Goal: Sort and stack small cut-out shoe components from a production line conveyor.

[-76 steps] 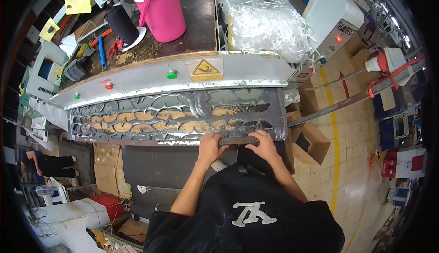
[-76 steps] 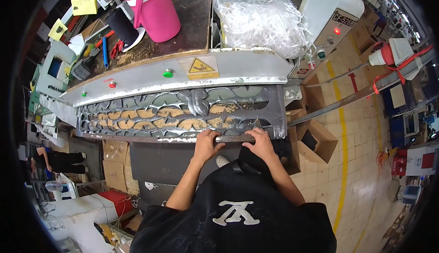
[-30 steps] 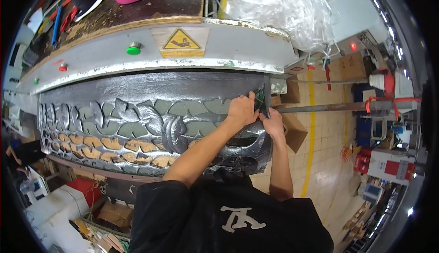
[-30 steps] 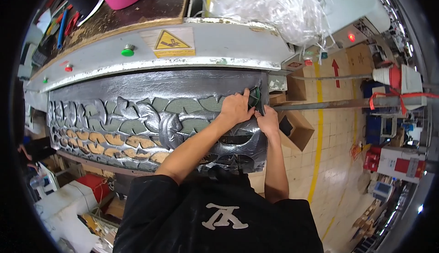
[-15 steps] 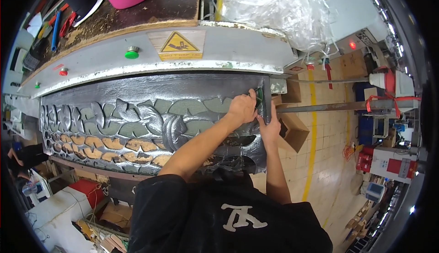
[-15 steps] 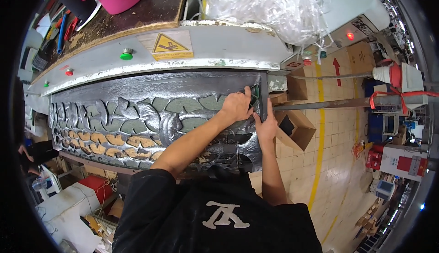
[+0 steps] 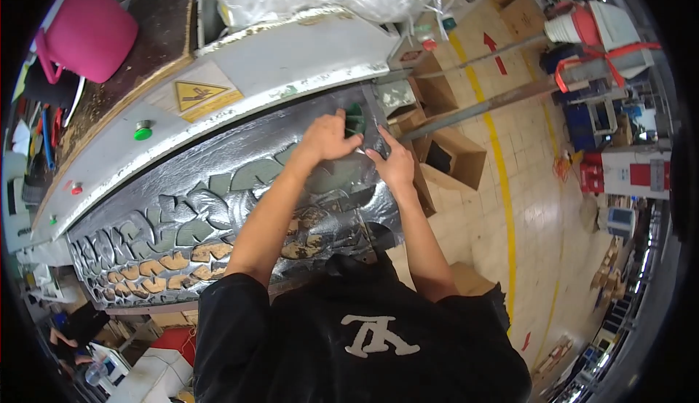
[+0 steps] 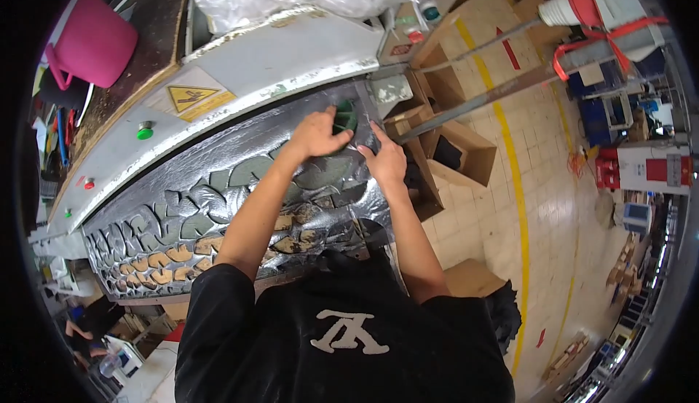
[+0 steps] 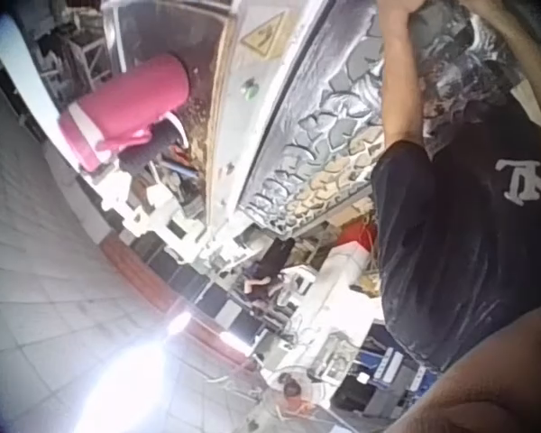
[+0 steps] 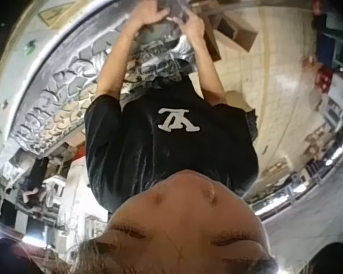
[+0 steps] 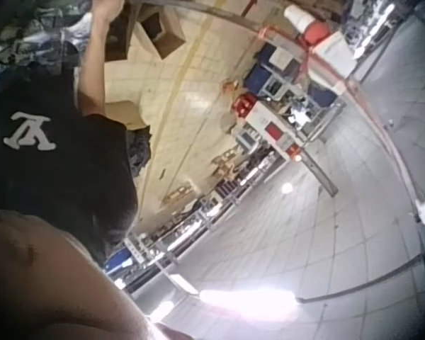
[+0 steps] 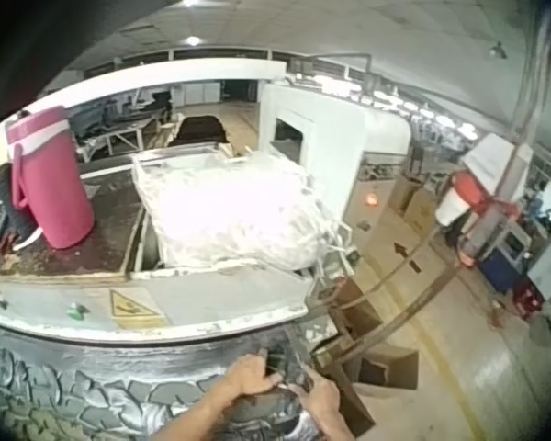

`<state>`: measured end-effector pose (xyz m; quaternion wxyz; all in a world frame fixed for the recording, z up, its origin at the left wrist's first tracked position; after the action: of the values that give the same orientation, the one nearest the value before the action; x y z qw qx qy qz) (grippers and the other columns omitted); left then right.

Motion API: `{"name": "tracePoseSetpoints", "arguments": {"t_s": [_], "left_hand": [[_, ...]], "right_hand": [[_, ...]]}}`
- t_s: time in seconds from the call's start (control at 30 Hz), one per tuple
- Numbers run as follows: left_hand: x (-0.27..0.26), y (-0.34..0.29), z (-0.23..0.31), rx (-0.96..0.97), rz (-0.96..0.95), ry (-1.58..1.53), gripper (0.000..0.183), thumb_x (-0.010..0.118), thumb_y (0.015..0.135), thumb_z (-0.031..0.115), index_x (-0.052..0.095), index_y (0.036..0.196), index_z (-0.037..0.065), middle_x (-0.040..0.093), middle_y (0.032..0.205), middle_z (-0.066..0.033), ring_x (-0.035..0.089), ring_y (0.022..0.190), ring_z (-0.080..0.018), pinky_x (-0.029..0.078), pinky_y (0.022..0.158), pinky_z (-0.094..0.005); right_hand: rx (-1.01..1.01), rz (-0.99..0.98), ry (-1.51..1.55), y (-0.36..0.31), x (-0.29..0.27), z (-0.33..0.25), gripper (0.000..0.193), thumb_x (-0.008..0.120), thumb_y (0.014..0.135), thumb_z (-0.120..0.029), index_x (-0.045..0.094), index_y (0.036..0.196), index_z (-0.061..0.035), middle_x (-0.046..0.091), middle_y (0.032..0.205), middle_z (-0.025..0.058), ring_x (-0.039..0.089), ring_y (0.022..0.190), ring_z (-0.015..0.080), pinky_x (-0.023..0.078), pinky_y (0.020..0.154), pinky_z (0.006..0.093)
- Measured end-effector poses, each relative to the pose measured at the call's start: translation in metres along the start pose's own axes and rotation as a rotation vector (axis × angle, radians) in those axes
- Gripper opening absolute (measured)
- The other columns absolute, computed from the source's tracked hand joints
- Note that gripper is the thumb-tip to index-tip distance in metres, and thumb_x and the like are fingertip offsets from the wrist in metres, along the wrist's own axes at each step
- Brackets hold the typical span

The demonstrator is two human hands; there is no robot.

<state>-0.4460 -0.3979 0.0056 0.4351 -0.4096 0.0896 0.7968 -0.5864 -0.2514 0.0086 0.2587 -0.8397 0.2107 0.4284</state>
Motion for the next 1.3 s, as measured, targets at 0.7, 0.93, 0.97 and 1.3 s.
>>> {"name": "tracePoseSetpoints", "arguments": {"t_s": [0.7,0.93,0.97,1.3], "left_hand": [[0.043,-0.24,0.002,-0.192,0.636,-1.135,0.032,0.073,0.102,0.021,0.067,0.128,0.004,0.054,0.088,0.0005,0.049,0.072,-0.0105,0.042,0.064,-0.0292],[0.059,-0.267,0.031,0.007,0.568,-0.83,0.023,0.062,0.108,0.021,0.07,0.105,0.0,0.048,0.088,-0.0146,0.053,0.084,-0.0307,0.044,0.079,-0.0406],[0.057,-0.269,0.029,0.006,0.577,-0.833,0.023,0.062,0.108,0.021,0.07,0.105,0.0,0.048,0.088,-0.0146,0.053,0.084,-0.0307,0.044,0.079,-0.0406],[0.03,-0.304,0.029,-0.061,0.502,-0.257,0.035,0.083,0.088,0.031,0.068,0.112,0.009,0.061,0.096,-0.0144,0.067,0.09,-0.0376,0.054,0.076,-0.046]], "right_hand": [[-0.011,-0.43,1.182,-0.153,0.055,-0.052,0.059,0.042,0.118,-0.041,0.04,0.161,0.0001,0.054,0.153,0.014,0.057,0.134,0.0231,0.047,0.115,0.0395],[-0.001,-0.435,1.059,-0.188,0.064,-0.046,0.051,0.041,0.119,-0.037,0.05,0.152,0.0005,0.06,0.14,0.0087,0.054,0.131,0.0132,0.044,0.111,0.0295],[0.053,-0.461,1.074,-0.188,0.061,-0.046,0.048,0.041,0.12,-0.036,0.053,0.148,0.0003,0.062,0.136,0.008,0.054,0.129,0.0116,0.044,0.109,0.0272],[0.27,-0.232,1.63,-0.107,-0.005,0.05,0.057,0.038,0.113,-0.059,0.055,0.145,-0.0158,0.07,0.129,0.0106,0.067,0.105,0.0232,0.057,0.093,0.0416]]}}
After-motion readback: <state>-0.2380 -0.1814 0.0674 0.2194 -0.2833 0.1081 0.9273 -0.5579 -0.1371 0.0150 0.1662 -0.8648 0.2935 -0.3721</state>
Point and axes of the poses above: each hand's wrist, its own y-axis towards the middle knuckle, its own x-axis out of the palm, z = x × y, the point moved 6 cm from there along y, towards the middle knuckle
